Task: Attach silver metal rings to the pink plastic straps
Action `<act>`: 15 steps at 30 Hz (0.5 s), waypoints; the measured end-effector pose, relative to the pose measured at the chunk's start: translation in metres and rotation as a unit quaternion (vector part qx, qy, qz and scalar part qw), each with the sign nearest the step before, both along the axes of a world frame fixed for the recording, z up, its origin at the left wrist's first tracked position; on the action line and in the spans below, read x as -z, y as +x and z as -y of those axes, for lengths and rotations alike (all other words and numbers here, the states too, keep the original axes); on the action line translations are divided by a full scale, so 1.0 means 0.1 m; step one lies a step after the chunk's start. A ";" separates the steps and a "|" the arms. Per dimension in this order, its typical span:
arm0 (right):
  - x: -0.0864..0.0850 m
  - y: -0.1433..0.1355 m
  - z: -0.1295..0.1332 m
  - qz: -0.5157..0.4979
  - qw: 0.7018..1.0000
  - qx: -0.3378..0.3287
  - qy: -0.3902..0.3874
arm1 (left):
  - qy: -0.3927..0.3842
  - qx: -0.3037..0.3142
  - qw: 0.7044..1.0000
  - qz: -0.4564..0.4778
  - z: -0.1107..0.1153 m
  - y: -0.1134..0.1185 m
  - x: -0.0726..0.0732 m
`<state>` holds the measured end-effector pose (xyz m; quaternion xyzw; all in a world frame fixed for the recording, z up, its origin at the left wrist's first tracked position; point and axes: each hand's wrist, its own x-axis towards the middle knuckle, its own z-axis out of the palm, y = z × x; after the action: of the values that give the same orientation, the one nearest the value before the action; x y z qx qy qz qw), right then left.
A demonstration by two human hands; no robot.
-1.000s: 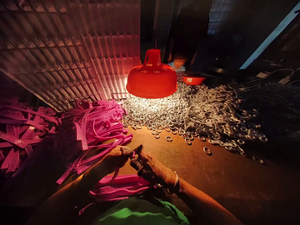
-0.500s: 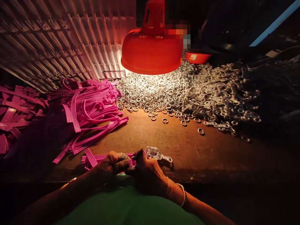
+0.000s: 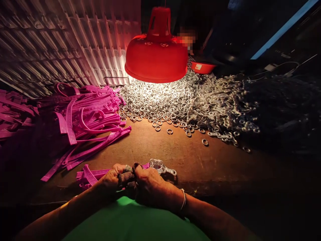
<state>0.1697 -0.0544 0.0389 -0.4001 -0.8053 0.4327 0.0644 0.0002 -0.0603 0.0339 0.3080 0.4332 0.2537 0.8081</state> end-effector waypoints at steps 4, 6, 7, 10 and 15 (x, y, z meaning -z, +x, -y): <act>0.03 0.07 -0.08 -0.006 0.998 -0.007 0.057 | 0.088 0.035 0.995 -0.022 -0.06 -0.03 0.16; 0.08 0.15 -0.12 -0.008 0.995 -0.005 0.101 | 0.183 0.068 0.978 -0.069 -0.13 -0.03 0.29; 0.11 0.20 -0.13 -0.010 0.992 -0.006 0.125 | 0.227 0.078 0.964 -0.118 -0.15 -0.01 0.36; 0.24 0.41 -0.26 -0.009 0.981 0.025 0.195 | 0.356 0.104 0.886 -0.277 -0.17 0.07 0.49; 0.22 0.97 -0.77 -0.004 0.937 0.247 0.249 | 0.478 0.074 0.807 -0.338 -0.09 0.12 0.60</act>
<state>0.2671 0.0229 0.0170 -0.5557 -0.7628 0.1908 0.2699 0.0117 -0.0512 -0.0259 0.7527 0.4786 0.2485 0.3777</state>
